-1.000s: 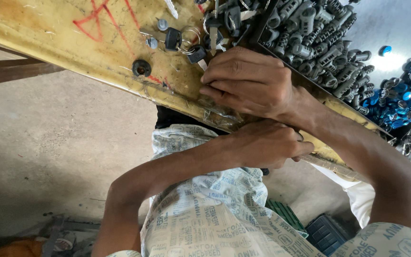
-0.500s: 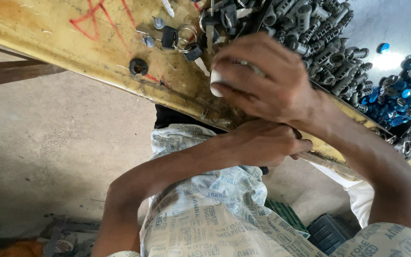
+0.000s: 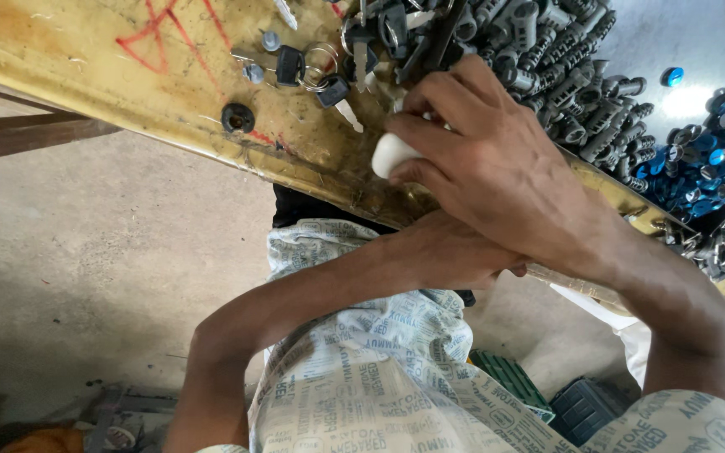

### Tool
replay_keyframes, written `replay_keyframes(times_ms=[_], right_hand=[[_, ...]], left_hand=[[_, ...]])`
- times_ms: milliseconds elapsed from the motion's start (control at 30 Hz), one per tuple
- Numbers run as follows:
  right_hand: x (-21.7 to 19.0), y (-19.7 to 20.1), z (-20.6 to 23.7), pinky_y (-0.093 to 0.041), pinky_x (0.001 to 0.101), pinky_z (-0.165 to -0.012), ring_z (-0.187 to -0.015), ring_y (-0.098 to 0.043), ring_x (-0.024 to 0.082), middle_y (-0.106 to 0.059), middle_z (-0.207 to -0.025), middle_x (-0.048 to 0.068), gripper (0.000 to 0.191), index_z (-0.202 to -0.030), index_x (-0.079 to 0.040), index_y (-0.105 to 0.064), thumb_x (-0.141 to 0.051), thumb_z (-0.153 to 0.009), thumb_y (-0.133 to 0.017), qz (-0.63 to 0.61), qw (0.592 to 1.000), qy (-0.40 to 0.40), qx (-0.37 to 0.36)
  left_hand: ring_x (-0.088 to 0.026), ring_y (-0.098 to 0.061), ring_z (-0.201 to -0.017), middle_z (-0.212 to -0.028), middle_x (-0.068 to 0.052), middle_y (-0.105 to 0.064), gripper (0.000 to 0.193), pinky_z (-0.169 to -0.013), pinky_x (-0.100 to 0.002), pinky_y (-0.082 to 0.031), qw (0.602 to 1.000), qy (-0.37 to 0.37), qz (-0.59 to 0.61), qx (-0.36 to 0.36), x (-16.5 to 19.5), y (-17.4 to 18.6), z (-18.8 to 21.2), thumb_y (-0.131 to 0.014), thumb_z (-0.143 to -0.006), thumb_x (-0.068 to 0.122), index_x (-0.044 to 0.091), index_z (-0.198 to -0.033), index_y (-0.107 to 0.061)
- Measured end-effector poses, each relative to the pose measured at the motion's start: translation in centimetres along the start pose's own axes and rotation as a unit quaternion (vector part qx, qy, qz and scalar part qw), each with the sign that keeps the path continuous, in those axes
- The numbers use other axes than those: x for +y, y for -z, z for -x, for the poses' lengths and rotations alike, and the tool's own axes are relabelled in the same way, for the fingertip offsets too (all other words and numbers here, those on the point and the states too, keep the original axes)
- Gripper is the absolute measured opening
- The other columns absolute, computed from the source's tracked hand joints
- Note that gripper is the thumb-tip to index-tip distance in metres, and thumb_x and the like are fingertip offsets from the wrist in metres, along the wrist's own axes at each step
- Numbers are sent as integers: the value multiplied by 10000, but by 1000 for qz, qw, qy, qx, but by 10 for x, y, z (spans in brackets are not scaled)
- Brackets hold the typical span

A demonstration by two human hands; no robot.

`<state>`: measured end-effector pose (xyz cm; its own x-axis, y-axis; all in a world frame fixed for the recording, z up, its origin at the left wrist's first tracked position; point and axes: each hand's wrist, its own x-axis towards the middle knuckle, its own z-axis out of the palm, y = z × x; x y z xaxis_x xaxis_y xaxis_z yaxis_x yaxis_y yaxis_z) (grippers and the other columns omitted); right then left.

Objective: The person picks keys and gray plastic key-head components from trays on the workbench, inserts a key into a plastic head, presses a blue cap onto the assembly, and places the finished key blank into the tray. They repeat this assembly for multiple keys throughout the clip.

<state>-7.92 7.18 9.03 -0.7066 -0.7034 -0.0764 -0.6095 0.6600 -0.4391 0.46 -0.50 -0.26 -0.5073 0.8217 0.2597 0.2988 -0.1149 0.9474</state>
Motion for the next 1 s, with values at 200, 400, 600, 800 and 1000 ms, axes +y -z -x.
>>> replay_keyframes(times_ms=[200,400,600,800,1000], right_hand=[[11,-2,19,-571,335,-801,-975,-638,241,-720,-1062,120,349,-1071,-4,-738,-240,-852,-873,55,995,-7,80],[9,-18,32,-608,324,-788,-960,-674,243,-692,-1118,144,399,-1127,27,-714,-288,-956,-888,36,993,25,112],[4,-23,42,-627,315,-765,-966,-684,238,-666,-1156,158,312,-1090,31,-694,-194,-964,-870,55,994,36,83],[11,-25,44,-611,284,-675,-880,-660,216,-657,-1072,145,253,-1034,36,-686,-146,-986,-855,99,989,53,97],[-11,-29,49,-556,200,-508,-805,-679,171,-673,-1026,154,146,-1073,14,-771,-91,-970,-777,132,988,54,65]], left_hand=[[-217,-682,-793,-838,-53,-699,179,-728,-402,-548,986,124,76,-75,2,4,-5,-593,-1032,215,80,-943,-669],[-284,-664,-938,-1052,-195,-646,276,-868,-415,-572,986,-54,-15,154,-10,-12,-4,-600,-921,44,-73,-1170,-615],[-275,-677,-899,-995,-146,-687,292,-839,-454,-577,997,2,-52,63,-20,-26,5,-637,-785,-4,-17,-1075,-668],[-238,-707,-988,-1072,-112,-712,197,-913,-413,-593,995,-24,-7,99,-30,-41,6,-667,-908,46,61,-1103,-679],[-286,-679,-994,-1162,-230,-636,362,-878,-370,-595,971,-71,-97,208,-35,-53,3,-575,-917,-35,-57,-1279,-573]])
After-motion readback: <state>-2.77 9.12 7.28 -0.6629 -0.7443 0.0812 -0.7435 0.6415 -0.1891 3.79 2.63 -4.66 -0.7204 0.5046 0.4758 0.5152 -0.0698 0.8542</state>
